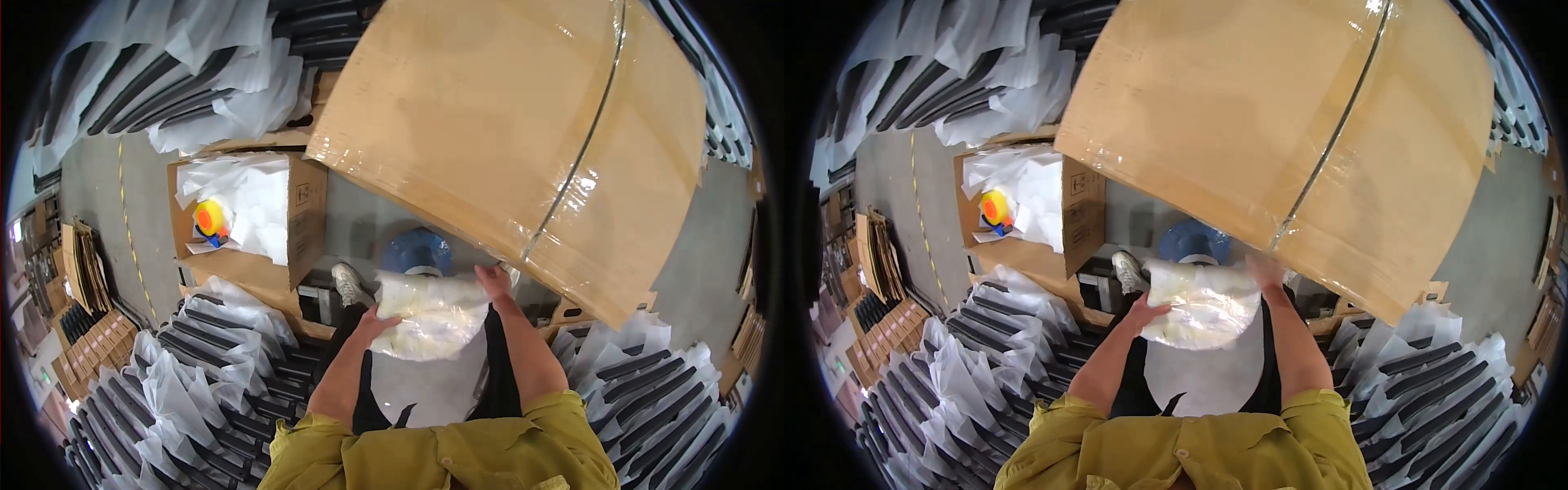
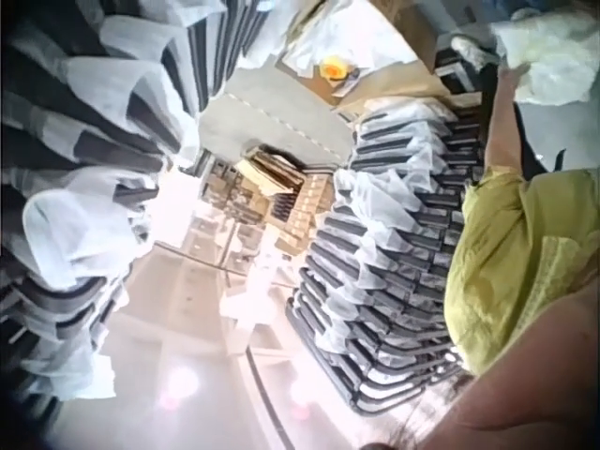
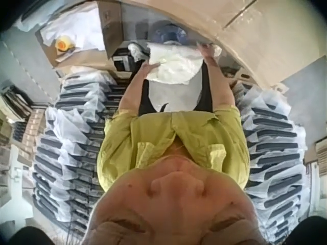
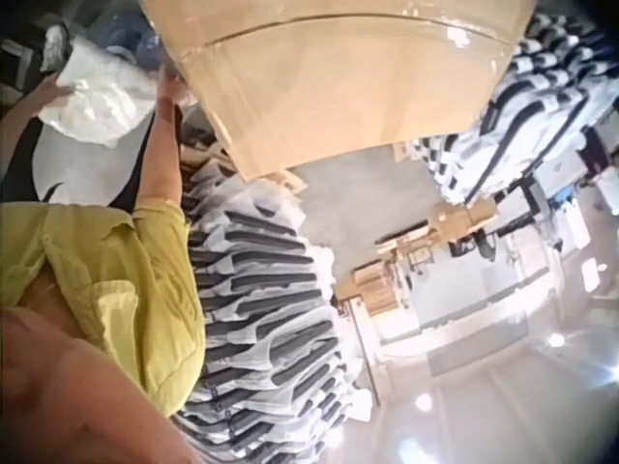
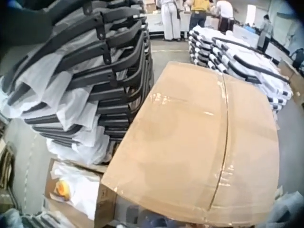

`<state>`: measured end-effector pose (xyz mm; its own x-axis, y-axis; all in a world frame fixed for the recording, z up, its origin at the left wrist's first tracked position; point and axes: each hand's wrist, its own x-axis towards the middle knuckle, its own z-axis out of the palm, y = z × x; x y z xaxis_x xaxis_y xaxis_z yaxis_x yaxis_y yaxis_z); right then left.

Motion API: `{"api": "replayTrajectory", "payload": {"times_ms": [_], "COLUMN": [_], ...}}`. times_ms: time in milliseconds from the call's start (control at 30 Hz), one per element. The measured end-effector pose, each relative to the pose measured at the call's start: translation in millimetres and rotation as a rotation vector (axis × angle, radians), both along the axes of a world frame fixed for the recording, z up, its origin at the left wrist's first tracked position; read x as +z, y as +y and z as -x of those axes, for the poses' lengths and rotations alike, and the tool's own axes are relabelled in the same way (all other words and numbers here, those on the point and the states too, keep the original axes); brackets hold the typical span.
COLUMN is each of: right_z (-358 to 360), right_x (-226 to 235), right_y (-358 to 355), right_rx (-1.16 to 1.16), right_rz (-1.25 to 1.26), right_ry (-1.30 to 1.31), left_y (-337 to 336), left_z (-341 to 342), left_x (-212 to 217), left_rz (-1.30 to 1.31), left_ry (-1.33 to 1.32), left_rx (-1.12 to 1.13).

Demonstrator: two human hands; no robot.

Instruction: Unwrapping protective foam from chair frames and applying labels to a cardboard box using a tape dispenser.

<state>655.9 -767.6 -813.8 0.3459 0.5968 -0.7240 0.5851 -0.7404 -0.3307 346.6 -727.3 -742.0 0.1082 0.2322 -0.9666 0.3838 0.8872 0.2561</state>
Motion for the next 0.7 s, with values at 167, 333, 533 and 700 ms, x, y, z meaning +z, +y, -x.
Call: {"api": "replayTrajectory", "payload": {"times_ms": [167, 333, 533, 700], "right_z": [29, 7, -4, -32], "right_x": [46, 241, 355, 391], "right_y": [0, -101, -147, -136], "right_rx": [-0.202, 0.474, 0.273, 0.186], "right_rz": [-0.326, -0.128, 0.151, 0.107], "right_ry": [0.265, 0.221, 0.423, 0.441], "left_y": [-4, -52, -56, 9], "left_z": [31, 69, 63, 43], "left_x": [35, 185, 316, 335], "left_rz": [-0.332, -0.66, -0.484, -0.531], "left_ry": [0.658, 0.276, 0.093, 0.164], "left_rx": [-0.739, -1.284, -0.874, -1.108]}}
